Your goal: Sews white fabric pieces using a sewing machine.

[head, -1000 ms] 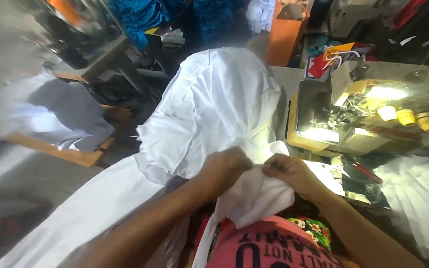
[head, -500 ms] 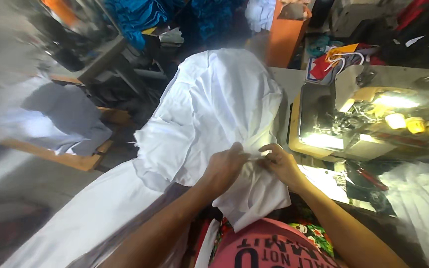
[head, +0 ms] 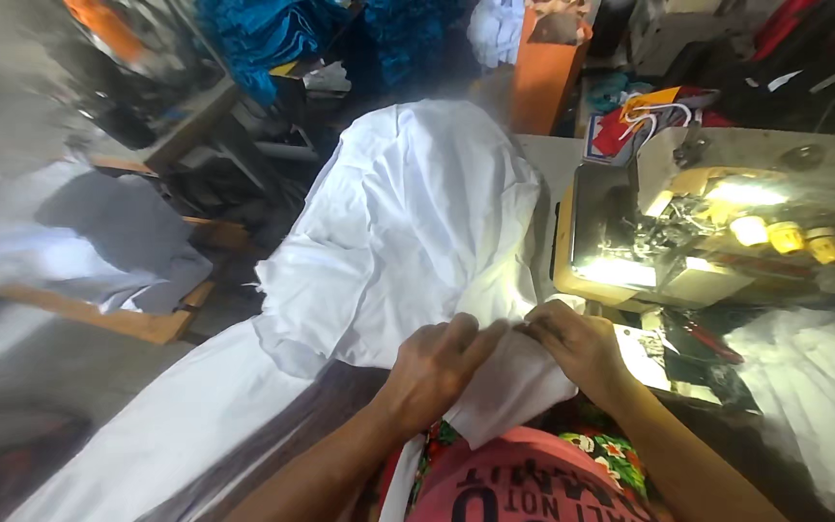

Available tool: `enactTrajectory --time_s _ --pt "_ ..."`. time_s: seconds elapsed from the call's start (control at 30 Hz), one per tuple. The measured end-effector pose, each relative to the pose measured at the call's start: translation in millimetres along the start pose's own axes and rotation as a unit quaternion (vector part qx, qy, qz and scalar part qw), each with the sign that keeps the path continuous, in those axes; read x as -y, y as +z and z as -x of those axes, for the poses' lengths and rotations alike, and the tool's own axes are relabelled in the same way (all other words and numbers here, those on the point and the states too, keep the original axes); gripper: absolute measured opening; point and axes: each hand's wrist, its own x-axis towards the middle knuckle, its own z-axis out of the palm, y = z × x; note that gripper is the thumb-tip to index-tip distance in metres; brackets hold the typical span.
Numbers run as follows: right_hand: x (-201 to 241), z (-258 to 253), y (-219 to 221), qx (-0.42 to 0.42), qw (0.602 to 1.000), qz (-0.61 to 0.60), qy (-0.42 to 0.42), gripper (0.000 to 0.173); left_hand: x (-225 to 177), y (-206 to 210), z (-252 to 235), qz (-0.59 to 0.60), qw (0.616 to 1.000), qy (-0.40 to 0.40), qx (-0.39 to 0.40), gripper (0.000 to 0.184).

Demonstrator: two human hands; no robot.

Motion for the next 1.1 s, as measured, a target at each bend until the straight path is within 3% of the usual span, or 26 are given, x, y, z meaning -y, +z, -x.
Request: enactTrajectory --time_s 0.1,0.23,0.47,0.73,1.1 --pt "7.3 9.3 -5.3 -0.067 0.993 0.076 -0.056 0.021 -14.1 -1.4 2.5 -0.012 1.0 -0.017 -0.017 0.028" --pt "9.3 21.2 -8.9 -0.162 0.968 0.17 -0.093 0.022 -30.1 4.6 11.7 0.017 0.998 -0.031 -0.053 0.017" --pt "9.5 39.5 -17.3 -0.143 0.981 0.057 -0.121 0.021 -49.6 7.1 21.0 0.039 0.996 -0.006 -0.084 0.019" --pt "9.2 45.0 -23.5 -0.14 0.98 0.06 -0.127 0.021 -52.9 15.5 24.7 0.053 0.991 -0.012 -0.118 0.016" --pt "-8.4 49.7 -23.1 -0.109 0.993 -0.018 -0.048 0.022 -52.0 23.5 5.7 0.286 0.939 -0.191 -0.018 0.019"
